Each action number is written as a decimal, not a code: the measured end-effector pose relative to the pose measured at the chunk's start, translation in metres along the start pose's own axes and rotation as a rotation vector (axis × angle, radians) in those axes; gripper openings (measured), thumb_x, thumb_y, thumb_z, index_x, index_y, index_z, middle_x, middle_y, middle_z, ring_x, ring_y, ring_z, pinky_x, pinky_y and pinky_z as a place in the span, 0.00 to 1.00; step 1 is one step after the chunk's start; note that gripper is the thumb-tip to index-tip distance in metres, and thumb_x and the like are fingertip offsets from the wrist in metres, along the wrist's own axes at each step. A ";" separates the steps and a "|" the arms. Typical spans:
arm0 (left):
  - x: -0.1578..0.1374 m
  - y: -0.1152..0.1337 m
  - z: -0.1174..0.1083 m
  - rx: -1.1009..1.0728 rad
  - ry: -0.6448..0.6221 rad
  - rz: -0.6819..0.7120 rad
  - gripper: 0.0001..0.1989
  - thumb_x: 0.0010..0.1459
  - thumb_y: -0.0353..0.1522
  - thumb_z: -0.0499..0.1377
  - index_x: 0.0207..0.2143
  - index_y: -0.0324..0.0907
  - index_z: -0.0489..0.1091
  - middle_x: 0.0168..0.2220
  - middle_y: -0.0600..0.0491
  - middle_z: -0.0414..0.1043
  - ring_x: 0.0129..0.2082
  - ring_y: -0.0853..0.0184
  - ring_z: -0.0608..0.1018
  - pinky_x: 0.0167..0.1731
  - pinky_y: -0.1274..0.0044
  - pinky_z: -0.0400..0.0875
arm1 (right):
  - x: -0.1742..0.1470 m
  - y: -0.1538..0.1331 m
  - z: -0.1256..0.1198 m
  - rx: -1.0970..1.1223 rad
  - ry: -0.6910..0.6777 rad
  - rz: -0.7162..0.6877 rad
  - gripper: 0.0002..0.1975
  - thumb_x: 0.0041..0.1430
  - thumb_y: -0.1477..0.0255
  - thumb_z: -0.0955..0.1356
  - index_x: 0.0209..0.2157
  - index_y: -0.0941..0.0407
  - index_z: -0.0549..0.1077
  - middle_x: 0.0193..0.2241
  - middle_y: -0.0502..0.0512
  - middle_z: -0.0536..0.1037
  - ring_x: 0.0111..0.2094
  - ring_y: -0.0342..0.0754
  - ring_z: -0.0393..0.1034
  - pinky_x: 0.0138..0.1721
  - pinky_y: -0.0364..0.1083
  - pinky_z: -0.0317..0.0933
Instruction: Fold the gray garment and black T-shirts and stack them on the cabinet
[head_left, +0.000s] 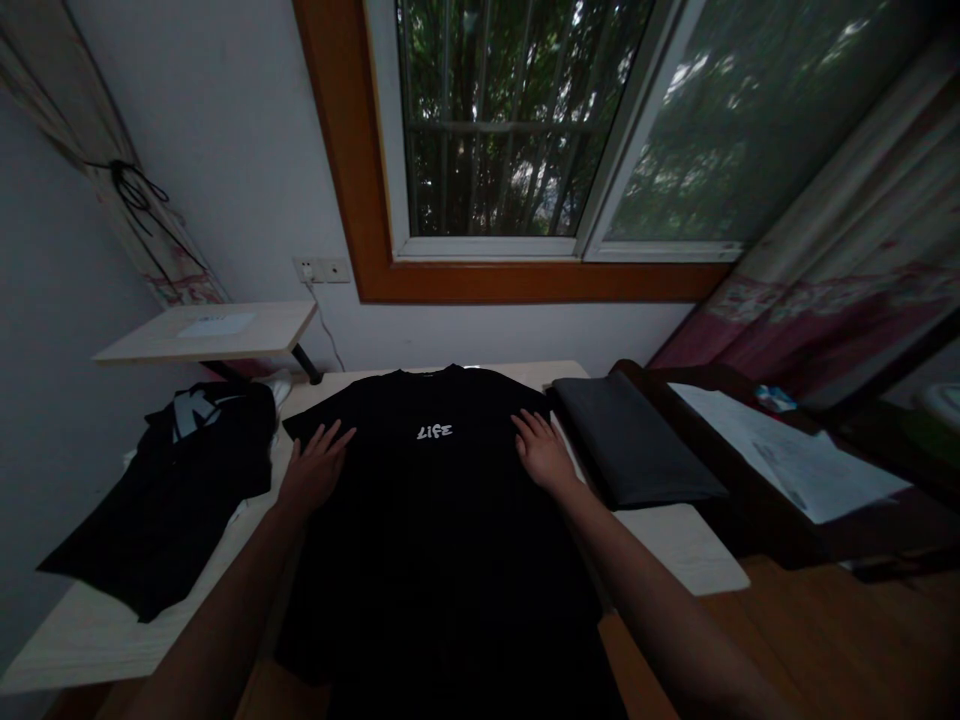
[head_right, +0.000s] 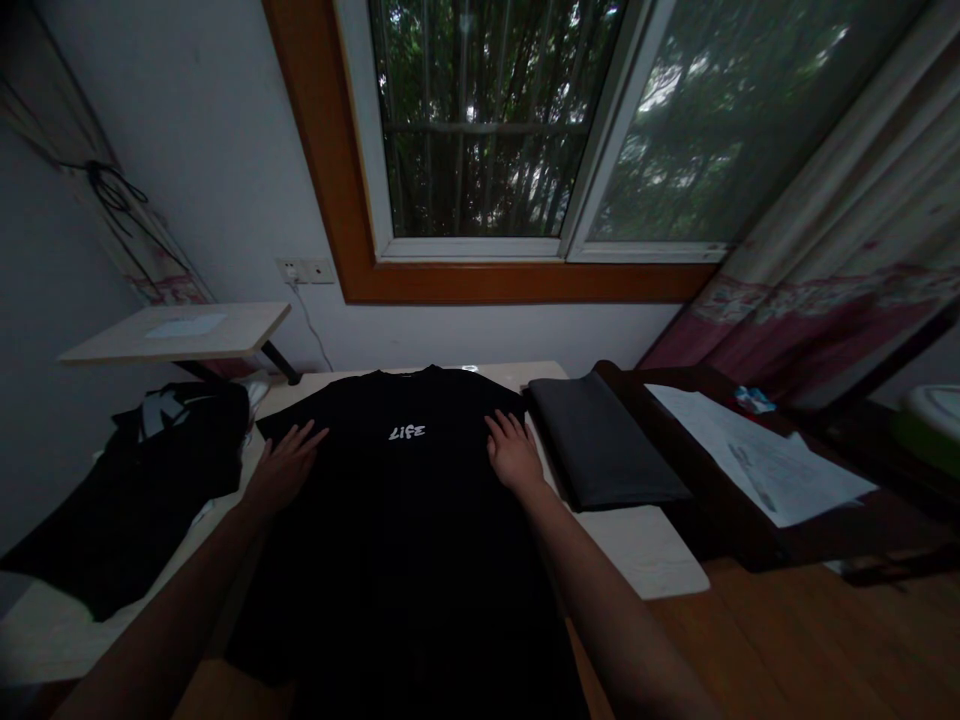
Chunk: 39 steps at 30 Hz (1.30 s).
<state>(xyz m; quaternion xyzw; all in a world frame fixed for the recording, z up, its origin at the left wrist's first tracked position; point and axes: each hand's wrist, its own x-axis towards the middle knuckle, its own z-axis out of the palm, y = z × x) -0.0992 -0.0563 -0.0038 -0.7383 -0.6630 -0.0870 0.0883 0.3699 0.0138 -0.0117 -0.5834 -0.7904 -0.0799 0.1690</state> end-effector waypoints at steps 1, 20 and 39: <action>-0.001 0.000 -0.001 -0.005 0.009 0.011 0.26 0.70 0.35 0.44 0.68 0.54 0.57 0.71 0.49 0.52 0.70 0.52 0.57 0.63 0.46 0.52 | -0.001 0.000 -0.002 0.006 0.012 -0.012 0.24 0.68 0.70 0.60 0.64 0.52 0.67 0.67 0.57 0.63 0.66 0.58 0.57 0.65 0.61 0.50; 0.007 -0.008 0.007 -0.012 -0.002 0.028 0.26 0.67 0.32 0.45 0.66 0.52 0.61 0.69 0.52 0.59 0.70 0.55 0.59 0.65 0.47 0.50 | 0.002 -0.003 -0.003 0.027 -0.016 -0.039 0.22 0.68 0.69 0.60 0.60 0.52 0.71 0.62 0.55 0.71 0.63 0.58 0.60 0.64 0.60 0.51; 0.039 -0.015 0.011 0.002 -0.014 0.002 0.27 0.66 0.32 0.45 0.66 0.52 0.61 0.69 0.53 0.59 0.69 0.53 0.59 0.65 0.46 0.48 | 0.030 -0.001 0.007 0.040 -0.035 0.021 0.22 0.68 0.69 0.61 0.60 0.52 0.71 0.62 0.56 0.70 0.64 0.57 0.60 0.63 0.60 0.53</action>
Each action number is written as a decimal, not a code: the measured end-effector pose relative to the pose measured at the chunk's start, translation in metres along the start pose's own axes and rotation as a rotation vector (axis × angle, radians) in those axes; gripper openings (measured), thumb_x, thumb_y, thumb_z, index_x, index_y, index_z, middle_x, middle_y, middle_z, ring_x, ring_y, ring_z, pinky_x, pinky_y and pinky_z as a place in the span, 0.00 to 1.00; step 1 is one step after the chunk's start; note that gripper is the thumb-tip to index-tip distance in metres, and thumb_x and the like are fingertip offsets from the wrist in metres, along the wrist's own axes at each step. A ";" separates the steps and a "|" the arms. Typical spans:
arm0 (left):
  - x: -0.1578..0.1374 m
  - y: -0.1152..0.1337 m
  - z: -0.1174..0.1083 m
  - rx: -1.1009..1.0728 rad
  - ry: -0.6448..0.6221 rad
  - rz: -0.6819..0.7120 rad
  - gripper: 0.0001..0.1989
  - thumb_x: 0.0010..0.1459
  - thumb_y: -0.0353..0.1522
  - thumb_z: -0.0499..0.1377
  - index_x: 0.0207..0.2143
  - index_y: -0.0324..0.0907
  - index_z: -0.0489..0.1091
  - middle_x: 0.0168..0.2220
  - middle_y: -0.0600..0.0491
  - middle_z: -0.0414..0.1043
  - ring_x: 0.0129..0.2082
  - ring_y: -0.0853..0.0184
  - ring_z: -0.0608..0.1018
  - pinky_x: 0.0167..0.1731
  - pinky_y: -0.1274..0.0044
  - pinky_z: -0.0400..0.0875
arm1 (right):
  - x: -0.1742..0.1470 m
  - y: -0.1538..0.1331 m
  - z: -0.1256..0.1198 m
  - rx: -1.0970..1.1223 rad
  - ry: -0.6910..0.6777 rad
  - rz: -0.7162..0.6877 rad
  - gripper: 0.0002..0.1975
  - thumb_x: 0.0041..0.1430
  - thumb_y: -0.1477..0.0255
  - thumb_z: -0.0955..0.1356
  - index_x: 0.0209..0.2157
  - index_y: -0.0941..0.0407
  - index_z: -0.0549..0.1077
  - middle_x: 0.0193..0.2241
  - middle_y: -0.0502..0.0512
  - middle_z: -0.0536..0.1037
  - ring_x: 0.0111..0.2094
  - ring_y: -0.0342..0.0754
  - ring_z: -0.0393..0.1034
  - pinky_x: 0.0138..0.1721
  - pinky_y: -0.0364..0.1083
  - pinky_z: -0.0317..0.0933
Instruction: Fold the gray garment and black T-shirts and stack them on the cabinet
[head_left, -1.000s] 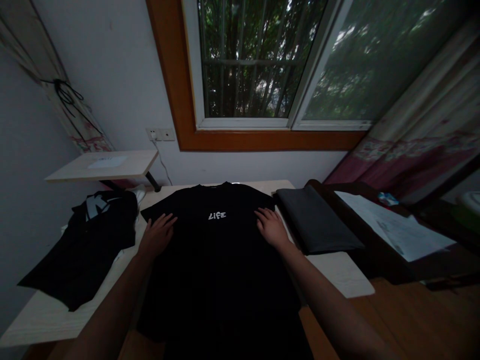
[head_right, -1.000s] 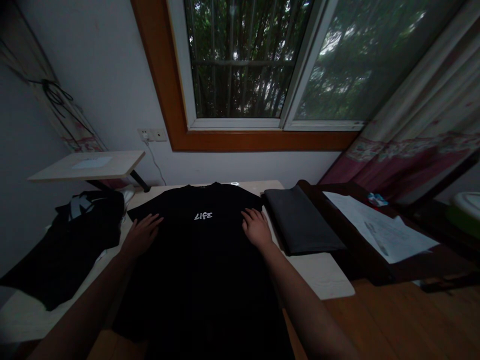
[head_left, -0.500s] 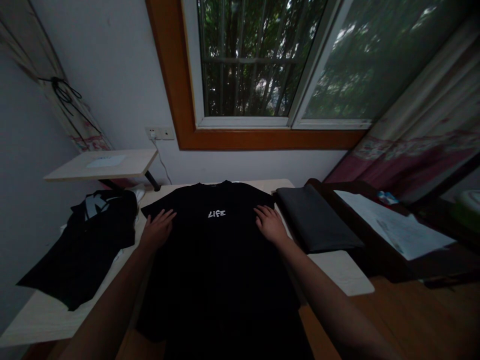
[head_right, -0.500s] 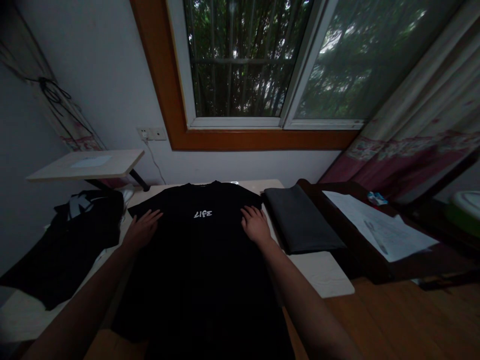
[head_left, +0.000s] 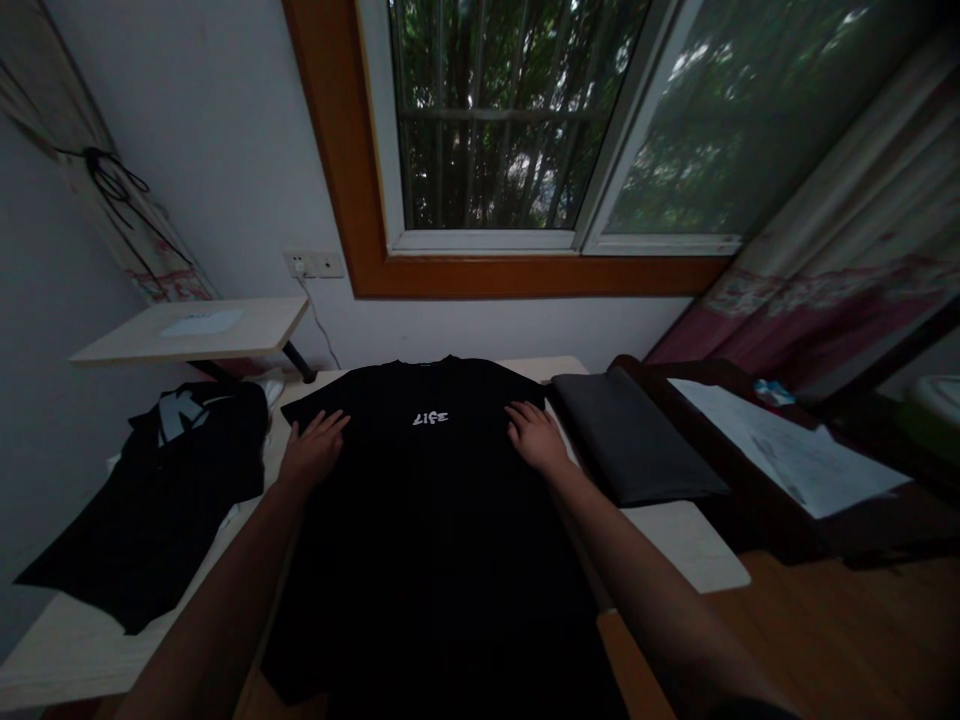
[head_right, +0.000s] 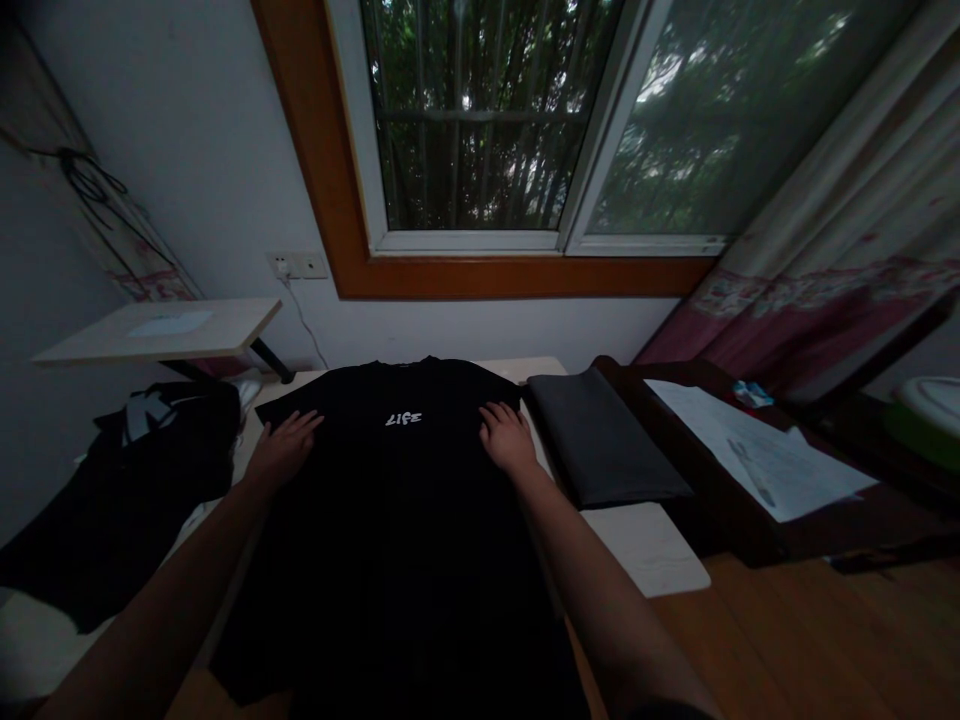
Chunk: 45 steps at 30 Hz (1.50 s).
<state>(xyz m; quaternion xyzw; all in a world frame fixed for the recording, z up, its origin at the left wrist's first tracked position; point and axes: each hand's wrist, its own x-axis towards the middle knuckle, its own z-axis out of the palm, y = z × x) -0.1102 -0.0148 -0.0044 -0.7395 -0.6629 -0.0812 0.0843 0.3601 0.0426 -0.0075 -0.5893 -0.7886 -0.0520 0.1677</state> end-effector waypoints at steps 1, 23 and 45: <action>0.002 0.000 0.000 0.002 -0.002 0.001 0.27 0.67 0.32 0.45 0.66 0.51 0.61 0.69 0.53 0.59 0.69 0.53 0.59 0.65 0.46 0.48 | 0.002 0.000 0.001 -0.004 0.001 0.004 0.22 0.68 0.69 0.61 0.60 0.51 0.71 0.62 0.56 0.70 0.64 0.57 0.60 0.63 0.60 0.53; 0.015 0.021 -0.009 0.106 0.044 -0.098 0.27 0.66 0.31 0.47 0.66 0.51 0.62 0.72 0.49 0.52 0.69 0.50 0.57 0.62 0.47 0.52 | 0.023 -0.007 -0.001 -0.146 -0.008 0.044 0.22 0.68 0.70 0.61 0.61 0.52 0.69 0.66 0.57 0.64 0.65 0.59 0.55 0.64 0.59 0.49; -0.076 0.051 -0.055 -0.026 -0.235 -0.242 0.20 0.69 0.34 0.45 0.61 0.47 0.63 0.52 0.46 0.62 0.31 0.70 0.77 0.31 0.76 0.71 | -0.054 -0.014 -0.055 -0.117 -0.387 0.179 0.20 0.74 0.64 0.56 0.62 0.53 0.56 0.40 0.61 0.82 0.40 0.55 0.79 0.36 0.46 0.64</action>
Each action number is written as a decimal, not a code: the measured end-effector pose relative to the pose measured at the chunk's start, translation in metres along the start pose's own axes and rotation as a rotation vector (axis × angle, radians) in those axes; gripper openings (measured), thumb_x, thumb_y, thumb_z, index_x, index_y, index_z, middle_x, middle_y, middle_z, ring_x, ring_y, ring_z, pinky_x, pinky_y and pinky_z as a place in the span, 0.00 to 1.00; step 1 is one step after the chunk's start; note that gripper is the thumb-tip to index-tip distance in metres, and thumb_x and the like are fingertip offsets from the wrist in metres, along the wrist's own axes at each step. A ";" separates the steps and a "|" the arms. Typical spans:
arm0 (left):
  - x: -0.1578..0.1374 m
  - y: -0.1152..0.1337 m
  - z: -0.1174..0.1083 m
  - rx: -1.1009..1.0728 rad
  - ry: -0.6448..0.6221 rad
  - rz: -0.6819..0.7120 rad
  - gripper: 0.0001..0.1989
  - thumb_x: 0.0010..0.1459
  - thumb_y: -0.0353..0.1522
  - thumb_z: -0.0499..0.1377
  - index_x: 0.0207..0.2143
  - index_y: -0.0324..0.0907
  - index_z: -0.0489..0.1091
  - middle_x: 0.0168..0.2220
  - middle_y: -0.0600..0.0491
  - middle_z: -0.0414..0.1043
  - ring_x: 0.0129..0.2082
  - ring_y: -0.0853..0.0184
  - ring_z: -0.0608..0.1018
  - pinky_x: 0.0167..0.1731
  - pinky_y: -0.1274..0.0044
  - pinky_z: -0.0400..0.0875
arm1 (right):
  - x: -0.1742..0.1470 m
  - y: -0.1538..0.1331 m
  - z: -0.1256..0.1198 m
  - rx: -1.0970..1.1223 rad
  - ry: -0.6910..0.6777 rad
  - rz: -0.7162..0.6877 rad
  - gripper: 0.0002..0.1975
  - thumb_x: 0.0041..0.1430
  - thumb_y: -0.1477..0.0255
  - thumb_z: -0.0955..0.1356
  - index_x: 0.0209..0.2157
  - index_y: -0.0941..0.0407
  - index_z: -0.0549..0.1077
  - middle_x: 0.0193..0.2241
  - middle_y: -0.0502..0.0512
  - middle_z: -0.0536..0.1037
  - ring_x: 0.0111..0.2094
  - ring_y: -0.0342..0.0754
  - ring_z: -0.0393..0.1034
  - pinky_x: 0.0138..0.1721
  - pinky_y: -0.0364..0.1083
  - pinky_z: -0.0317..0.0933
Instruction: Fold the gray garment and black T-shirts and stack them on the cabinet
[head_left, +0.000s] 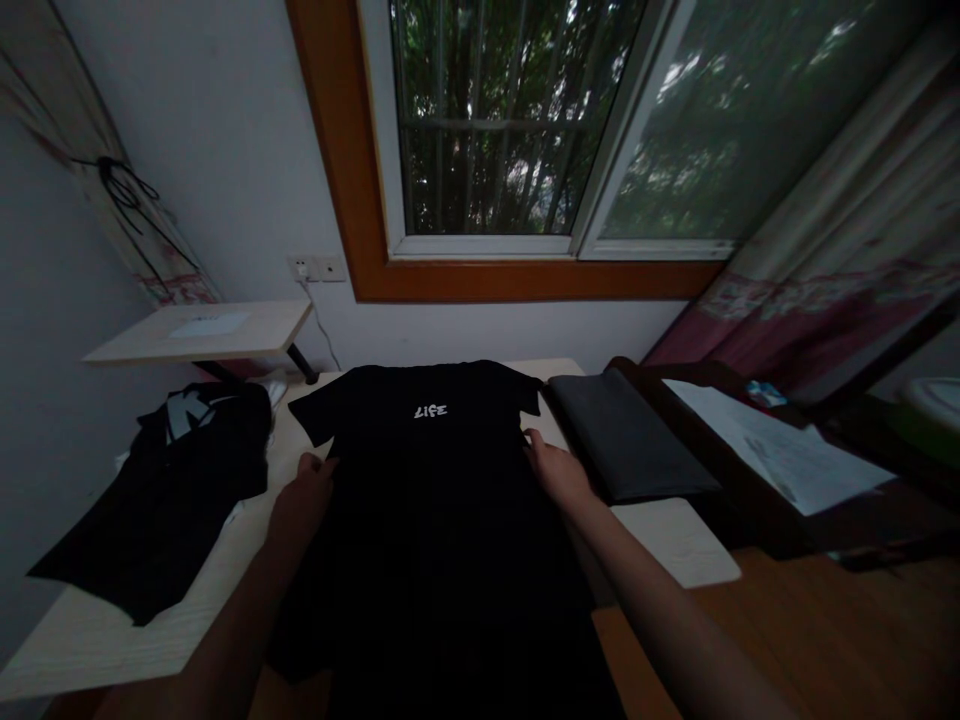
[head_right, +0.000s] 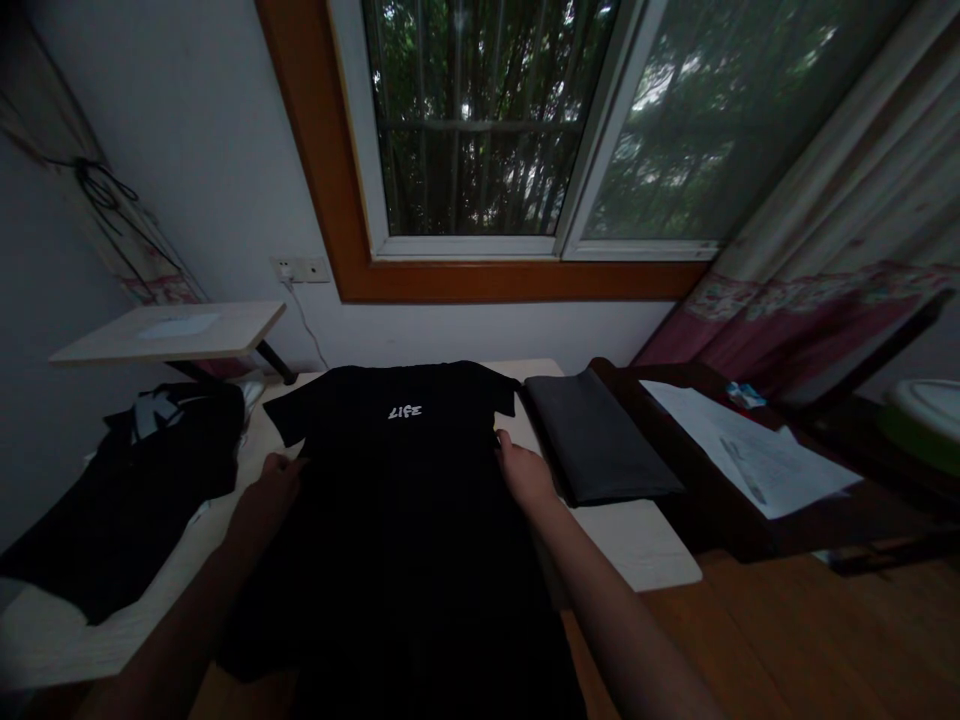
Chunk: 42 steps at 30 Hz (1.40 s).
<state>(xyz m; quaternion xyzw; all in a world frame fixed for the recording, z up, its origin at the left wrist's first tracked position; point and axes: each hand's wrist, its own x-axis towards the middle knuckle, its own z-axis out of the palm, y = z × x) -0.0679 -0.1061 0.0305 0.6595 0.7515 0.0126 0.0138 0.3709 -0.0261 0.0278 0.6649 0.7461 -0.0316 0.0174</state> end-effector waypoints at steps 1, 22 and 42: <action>0.000 -0.002 -0.002 0.003 -0.023 0.006 0.20 0.69 0.34 0.45 0.61 0.49 0.62 0.52 0.47 0.62 0.31 0.70 0.77 0.32 0.75 0.71 | -0.001 0.001 -0.001 -0.002 -0.012 0.004 0.20 0.74 0.64 0.56 0.63 0.53 0.55 0.40 0.61 0.82 0.40 0.55 0.79 0.36 0.46 0.64; 0.087 0.114 0.026 -0.084 0.325 0.348 0.25 0.69 0.34 0.45 0.65 0.39 0.63 0.69 0.44 0.57 0.69 0.54 0.60 0.65 0.58 0.57 | 0.057 -0.124 0.014 0.189 0.269 -0.414 0.24 0.71 0.67 0.58 0.66 0.57 0.63 0.69 0.58 0.59 0.69 0.55 0.51 0.68 0.56 0.48; 0.104 0.044 0.036 -0.034 0.252 0.197 0.28 0.69 0.40 0.44 0.68 0.39 0.59 0.70 0.42 0.54 0.71 0.54 0.56 0.66 0.55 0.53 | 0.105 -0.036 0.031 0.102 0.203 -0.208 0.31 0.72 0.57 0.54 0.69 0.58 0.57 0.71 0.60 0.53 0.72 0.52 0.45 0.70 0.55 0.40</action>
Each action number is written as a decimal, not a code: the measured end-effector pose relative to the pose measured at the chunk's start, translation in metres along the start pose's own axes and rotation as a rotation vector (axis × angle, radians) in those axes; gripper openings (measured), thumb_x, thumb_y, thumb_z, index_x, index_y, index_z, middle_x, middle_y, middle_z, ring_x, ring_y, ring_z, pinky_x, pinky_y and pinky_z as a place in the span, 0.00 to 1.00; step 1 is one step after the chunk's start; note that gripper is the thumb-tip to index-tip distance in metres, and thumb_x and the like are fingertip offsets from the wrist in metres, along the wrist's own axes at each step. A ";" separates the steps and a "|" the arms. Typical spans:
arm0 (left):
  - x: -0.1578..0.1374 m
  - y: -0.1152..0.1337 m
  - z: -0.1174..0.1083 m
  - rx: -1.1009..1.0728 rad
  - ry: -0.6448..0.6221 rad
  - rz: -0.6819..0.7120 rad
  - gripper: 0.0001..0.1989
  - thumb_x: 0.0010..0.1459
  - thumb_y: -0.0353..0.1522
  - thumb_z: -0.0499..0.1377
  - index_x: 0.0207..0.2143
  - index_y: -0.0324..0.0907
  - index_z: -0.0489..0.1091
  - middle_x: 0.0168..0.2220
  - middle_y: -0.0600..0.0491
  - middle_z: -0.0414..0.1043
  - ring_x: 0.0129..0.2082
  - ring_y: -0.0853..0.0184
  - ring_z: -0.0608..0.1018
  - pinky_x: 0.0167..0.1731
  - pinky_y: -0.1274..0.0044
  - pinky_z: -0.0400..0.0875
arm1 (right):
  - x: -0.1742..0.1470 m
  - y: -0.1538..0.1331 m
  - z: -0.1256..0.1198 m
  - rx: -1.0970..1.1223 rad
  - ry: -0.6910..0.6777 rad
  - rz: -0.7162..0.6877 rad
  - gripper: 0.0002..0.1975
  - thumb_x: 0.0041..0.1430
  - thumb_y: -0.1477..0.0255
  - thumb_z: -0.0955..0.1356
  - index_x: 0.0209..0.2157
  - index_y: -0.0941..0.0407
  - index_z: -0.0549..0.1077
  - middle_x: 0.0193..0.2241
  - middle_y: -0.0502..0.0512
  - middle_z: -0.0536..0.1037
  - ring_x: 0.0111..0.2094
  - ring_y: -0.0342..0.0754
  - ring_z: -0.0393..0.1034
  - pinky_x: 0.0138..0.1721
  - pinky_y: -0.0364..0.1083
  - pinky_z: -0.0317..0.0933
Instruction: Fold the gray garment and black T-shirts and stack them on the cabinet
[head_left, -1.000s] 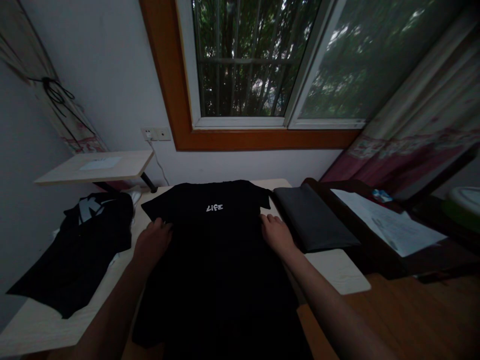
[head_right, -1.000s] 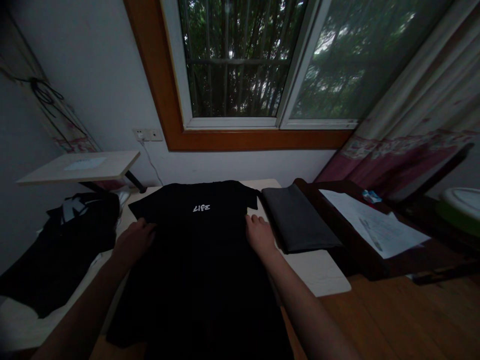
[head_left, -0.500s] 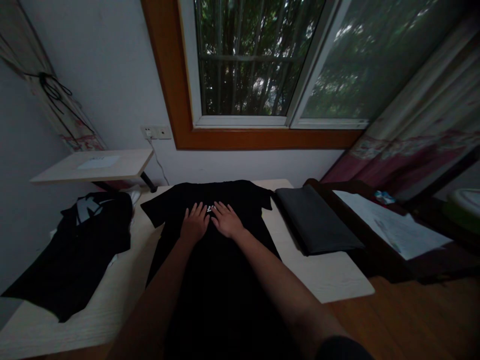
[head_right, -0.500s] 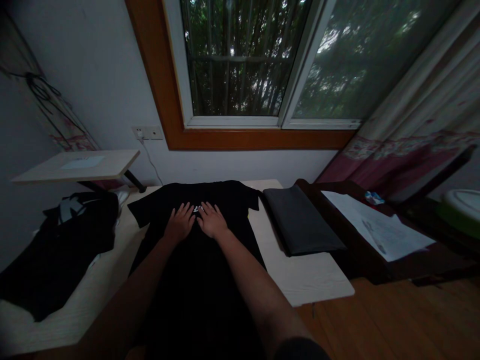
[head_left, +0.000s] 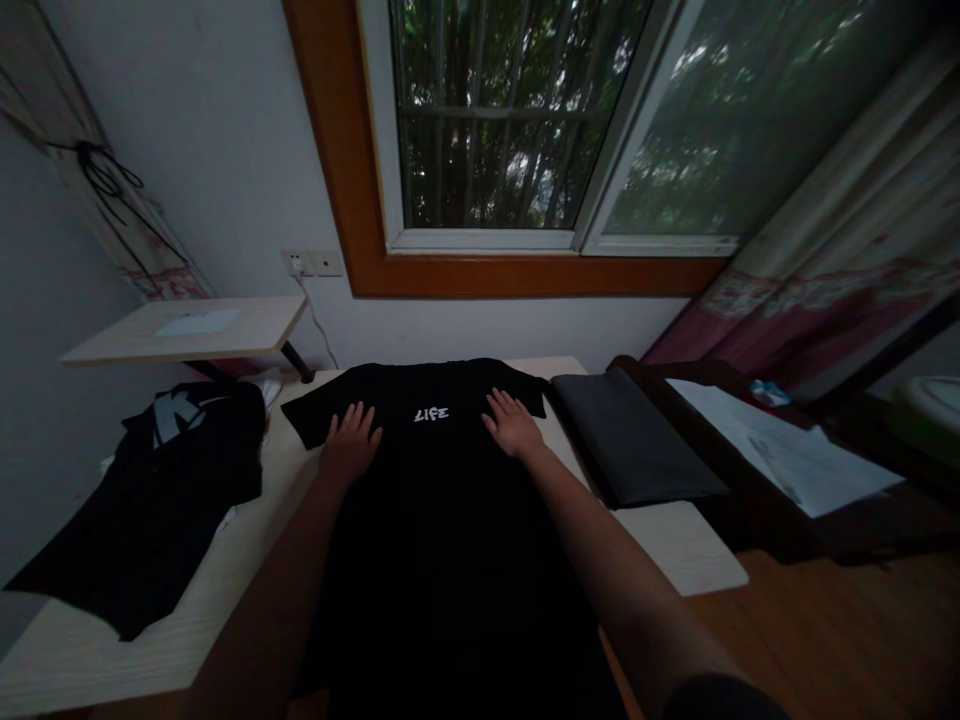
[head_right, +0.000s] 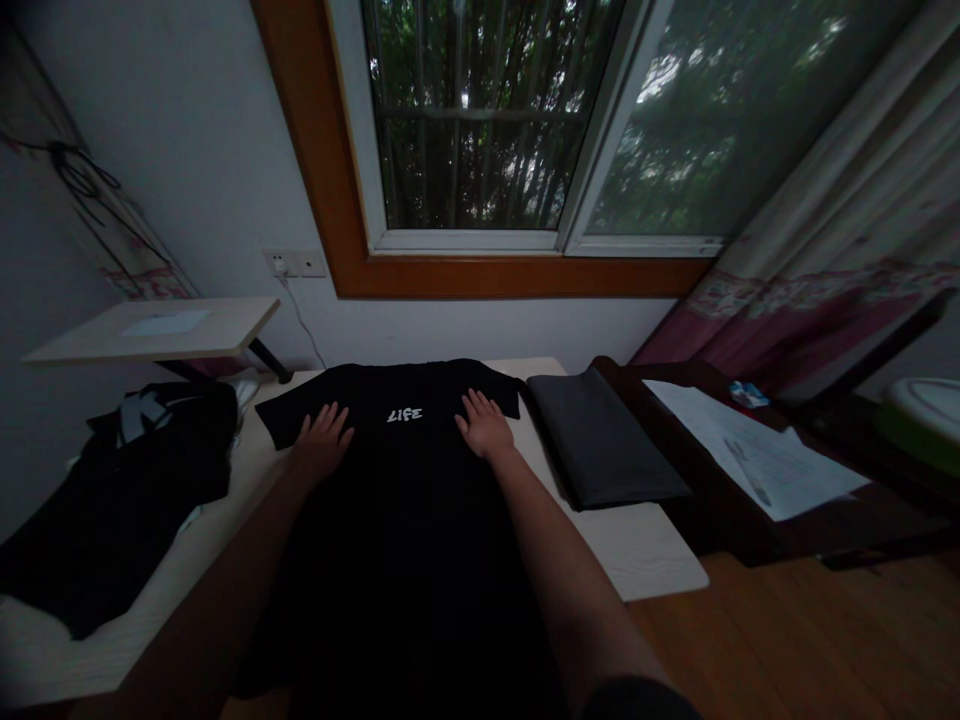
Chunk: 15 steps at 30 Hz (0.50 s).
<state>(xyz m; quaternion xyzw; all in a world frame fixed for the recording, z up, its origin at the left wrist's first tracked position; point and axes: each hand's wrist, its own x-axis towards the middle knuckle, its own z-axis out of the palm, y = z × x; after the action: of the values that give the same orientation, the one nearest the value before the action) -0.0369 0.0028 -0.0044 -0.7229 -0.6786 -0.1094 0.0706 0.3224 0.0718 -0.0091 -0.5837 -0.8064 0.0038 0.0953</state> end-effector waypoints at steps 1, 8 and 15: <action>-0.001 0.000 0.000 -0.001 0.003 0.001 0.28 0.69 0.39 0.44 0.67 0.40 0.59 0.70 0.42 0.54 0.71 0.55 0.57 0.67 0.54 0.52 | -0.001 0.001 0.000 -0.006 0.009 0.001 0.30 0.72 0.58 0.54 0.69 0.59 0.58 0.71 0.60 0.53 0.71 0.52 0.45 0.70 0.55 0.41; -0.011 0.010 -0.002 -0.003 0.063 -0.022 0.26 0.69 0.37 0.44 0.65 0.39 0.63 0.69 0.42 0.58 0.70 0.54 0.58 0.68 0.53 0.47 | -0.006 -0.010 -0.006 -0.044 0.059 0.033 0.28 0.71 0.66 0.56 0.66 0.63 0.61 0.69 0.63 0.57 0.70 0.55 0.49 0.69 0.58 0.40; -0.025 0.085 -0.003 -0.075 0.100 0.025 0.25 0.69 0.36 0.45 0.65 0.40 0.64 0.68 0.43 0.59 0.69 0.52 0.60 0.67 0.52 0.50 | -0.034 -0.094 -0.003 0.092 0.163 -0.019 0.28 0.69 0.72 0.56 0.68 0.63 0.57 0.71 0.63 0.52 0.70 0.56 0.49 0.69 0.58 0.41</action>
<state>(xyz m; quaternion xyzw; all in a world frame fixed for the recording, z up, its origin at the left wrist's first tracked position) 0.0460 -0.0280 -0.0042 -0.7270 -0.6606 -0.1700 0.0788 0.2448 0.0090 0.0001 -0.5693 -0.8005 -0.0078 0.1874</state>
